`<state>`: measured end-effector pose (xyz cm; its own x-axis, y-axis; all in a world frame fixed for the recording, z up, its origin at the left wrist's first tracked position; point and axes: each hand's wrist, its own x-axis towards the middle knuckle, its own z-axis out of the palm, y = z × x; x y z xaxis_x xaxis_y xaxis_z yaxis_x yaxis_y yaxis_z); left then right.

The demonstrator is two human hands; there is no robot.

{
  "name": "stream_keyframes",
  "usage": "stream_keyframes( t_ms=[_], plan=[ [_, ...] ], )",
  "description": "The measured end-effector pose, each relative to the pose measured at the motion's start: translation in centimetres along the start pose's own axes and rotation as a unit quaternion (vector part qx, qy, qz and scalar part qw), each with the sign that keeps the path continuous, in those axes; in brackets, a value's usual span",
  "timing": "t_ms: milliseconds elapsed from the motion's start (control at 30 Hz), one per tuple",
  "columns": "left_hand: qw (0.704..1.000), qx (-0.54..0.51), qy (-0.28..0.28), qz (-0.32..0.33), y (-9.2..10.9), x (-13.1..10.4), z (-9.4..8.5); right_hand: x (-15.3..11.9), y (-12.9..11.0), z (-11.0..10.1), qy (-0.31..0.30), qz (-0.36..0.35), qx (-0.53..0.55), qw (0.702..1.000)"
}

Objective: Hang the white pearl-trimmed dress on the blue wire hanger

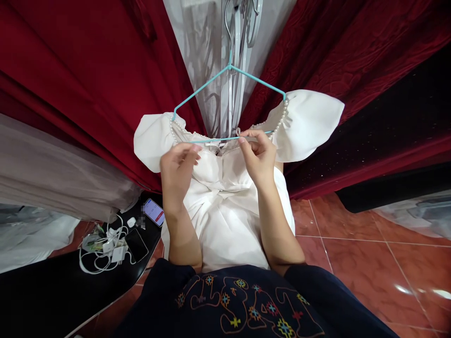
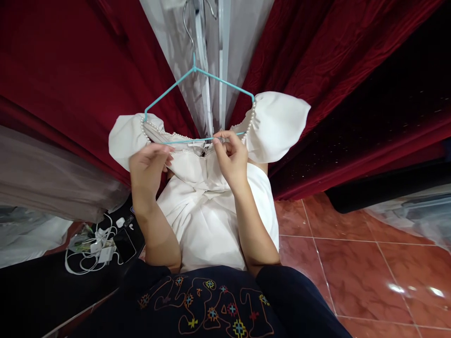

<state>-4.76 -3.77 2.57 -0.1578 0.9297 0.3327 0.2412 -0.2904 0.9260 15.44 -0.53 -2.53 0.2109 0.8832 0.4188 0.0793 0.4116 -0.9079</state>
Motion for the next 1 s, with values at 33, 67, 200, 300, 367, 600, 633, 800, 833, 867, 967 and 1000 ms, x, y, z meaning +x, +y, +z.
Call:
stream_keyframes(
  t_ms=[33,67,200,300,367,600,633,800,833,867,967,1000],
  plan=[
    [0.996,0.007,0.073,0.05,0.2,0.2,-0.2,0.0,0.0,0.1,0.0,0.001,0.001,1.0],
    [0.984,0.02,0.147,0.096,0.1,0.5,-0.2,-0.1,0.0,0.2,0.0,0.002,0.001,1.0],
    [0.928,0.114,0.31,0.172,-1.7,2.6,0.5,-0.1,-0.2,0.3,-0.001,0.008,-0.004,1.0],
    [0.932,0.133,0.295,0.164,-3.7,4.3,0.8,0.1,-0.2,0.0,0.001,0.011,-0.005,1.0],
    [0.936,0.131,0.284,0.162,-4.5,5.5,0.7,0.2,-0.3,-0.2,0.001,0.008,-0.008,1.0],
    [0.923,0.154,0.289,0.202,-3.7,9.8,-1.8,0.3,-0.6,0.1,-0.003,0.01,-0.04,0.999],
    [0.92,0.148,0.296,0.212,-3.6,10.4,-2.6,0.4,-0.6,0.1,-0.002,0.009,-0.041,0.999],
    [0.924,0.129,0.302,0.194,-5.4,12.0,-7.1,0.7,-0.5,-0.5,0.016,0.006,-0.039,0.999],
    [0.929,0.124,0.295,0.185,-6.0,11.5,-7.7,0.8,-0.5,-0.6,0.016,0.007,-0.035,0.999],
    [0.932,0.118,0.292,0.179,-6.7,10.8,-8.1,0.7,-0.6,-0.7,0.012,0.009,-0.029,0.999],
    [0.958,0.106,0.212,0.163,-8.0,7.1,-8.1,0.5,-0.9,-0.4,-0.005,0.022,-0.006,1.0],
    [0.971,0.09,0.154,0.158,-8.2,5.8,-7.8,0.4,-1.0,-0.2,-0.008,0.026,-0.001,1.0]
  ],
)
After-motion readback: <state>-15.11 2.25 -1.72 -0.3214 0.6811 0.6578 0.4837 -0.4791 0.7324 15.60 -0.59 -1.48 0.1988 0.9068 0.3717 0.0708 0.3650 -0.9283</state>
